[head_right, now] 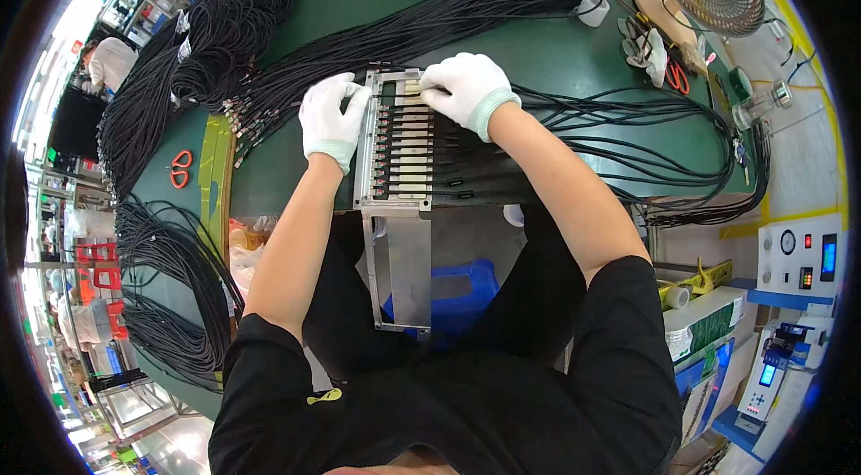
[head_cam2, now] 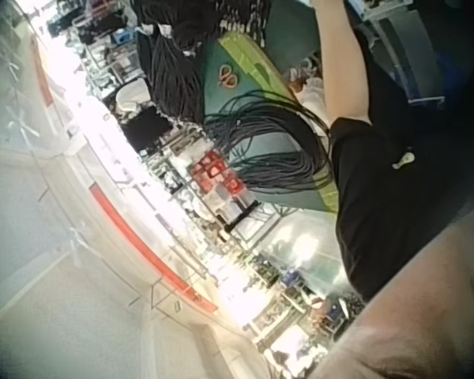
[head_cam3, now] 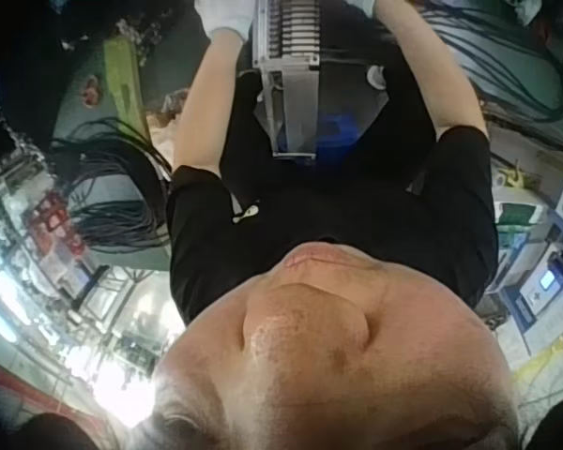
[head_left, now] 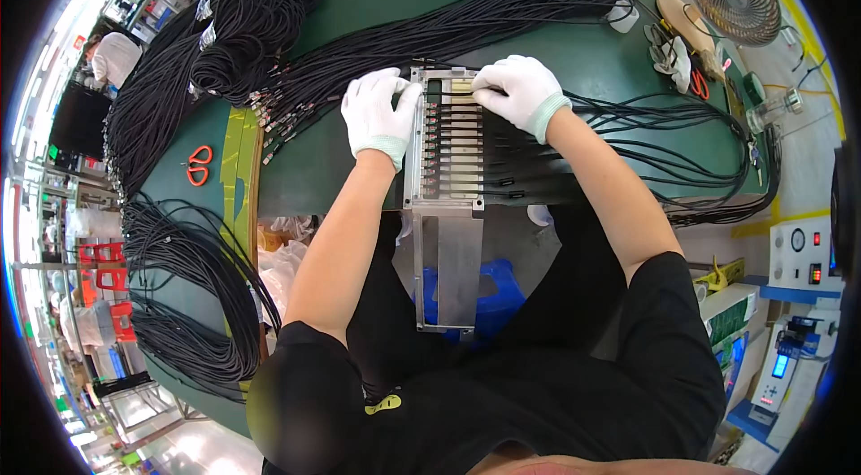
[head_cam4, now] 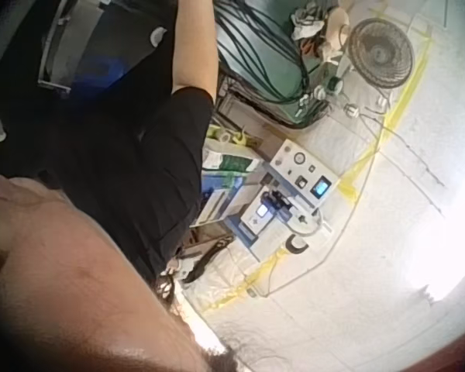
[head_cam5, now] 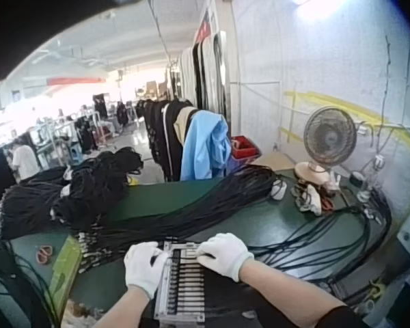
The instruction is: Inserting electrical wires into a connector block and bundling the harness together with tape.
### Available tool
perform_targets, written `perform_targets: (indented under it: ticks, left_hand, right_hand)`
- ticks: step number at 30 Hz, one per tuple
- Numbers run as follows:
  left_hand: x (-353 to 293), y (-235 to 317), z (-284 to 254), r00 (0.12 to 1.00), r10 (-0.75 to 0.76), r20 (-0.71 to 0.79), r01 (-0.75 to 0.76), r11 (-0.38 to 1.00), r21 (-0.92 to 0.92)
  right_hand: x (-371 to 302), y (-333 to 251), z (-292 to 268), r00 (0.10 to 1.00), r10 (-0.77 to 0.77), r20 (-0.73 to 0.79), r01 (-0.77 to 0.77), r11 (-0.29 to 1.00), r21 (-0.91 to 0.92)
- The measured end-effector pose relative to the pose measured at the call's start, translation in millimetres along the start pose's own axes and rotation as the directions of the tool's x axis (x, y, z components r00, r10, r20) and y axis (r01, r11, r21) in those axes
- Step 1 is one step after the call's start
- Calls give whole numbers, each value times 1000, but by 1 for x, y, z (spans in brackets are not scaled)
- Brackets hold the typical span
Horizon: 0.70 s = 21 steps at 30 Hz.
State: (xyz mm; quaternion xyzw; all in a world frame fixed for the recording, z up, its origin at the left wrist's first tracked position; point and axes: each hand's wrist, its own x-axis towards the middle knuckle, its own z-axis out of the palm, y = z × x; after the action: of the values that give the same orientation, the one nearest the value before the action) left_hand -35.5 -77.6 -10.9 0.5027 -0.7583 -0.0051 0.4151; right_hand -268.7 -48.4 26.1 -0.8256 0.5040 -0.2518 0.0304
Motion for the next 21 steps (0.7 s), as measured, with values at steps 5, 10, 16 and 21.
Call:
perform_targets:
  ticks: [5, 10, 16, 21]
  left_hand:
    - [-3, -4, -4, 953, -170, 251, 216, 961, -171]
    - [-4, -8, -3, 949, -173, 263, 222, 961, -166]
    - [-5, -13, 4, 969, -64, 241, 117, 970, -215]
    - [-14, 28, -1, 883, 143, 448, -202, 976, 86]
  right_hand:
    - [-2, 15, -4, 999, 44, 29, -43, 999, -30]
    - [0, 15, -9, 991, 89, 96, -85, 995, -47]
    - [1, 12, -5, 993, 69, 97, -69, 998, 3]
    - [0, 20, 5, 997, 68, 47, -67, 998, -21]
